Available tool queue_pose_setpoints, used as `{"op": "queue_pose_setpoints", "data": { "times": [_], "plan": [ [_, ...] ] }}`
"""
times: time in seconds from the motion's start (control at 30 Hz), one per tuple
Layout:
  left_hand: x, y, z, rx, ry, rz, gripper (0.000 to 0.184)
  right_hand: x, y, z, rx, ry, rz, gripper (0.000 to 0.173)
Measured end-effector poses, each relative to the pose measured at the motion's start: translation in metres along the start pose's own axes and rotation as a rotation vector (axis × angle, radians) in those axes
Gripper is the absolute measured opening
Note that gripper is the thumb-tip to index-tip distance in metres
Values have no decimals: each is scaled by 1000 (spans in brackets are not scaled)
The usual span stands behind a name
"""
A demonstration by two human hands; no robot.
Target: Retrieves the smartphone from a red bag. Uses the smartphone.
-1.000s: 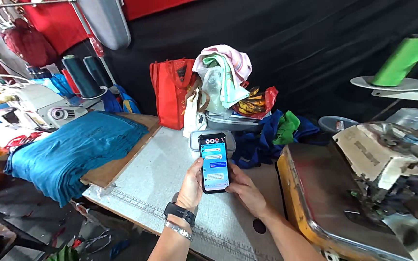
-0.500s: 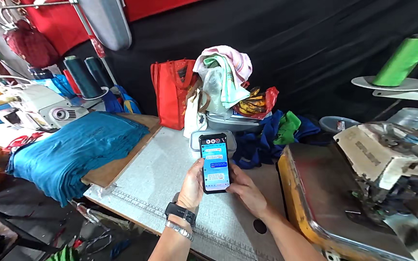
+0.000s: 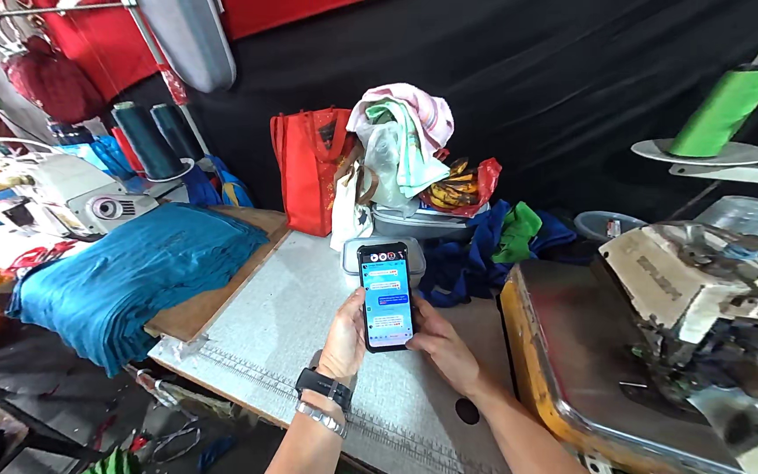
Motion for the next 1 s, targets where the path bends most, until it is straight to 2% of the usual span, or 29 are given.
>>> {"op": "queue_pose_setpoints", "data": {
  "times": [1.0],
  "plan": [
    [0,0,0,-8,-14,-12,50,-1,0,0,-18,-9,-22,70]
  ]
}}
Point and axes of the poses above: each hand's wrist, its own z-axis towards the middle knuckle, its own x-axis out of the back of the hand, y = z × x, the point moved 8 cm from there along z, towards the middle knuckle, and after that the axes turned 1 degree about y, right-handed, at the moved point
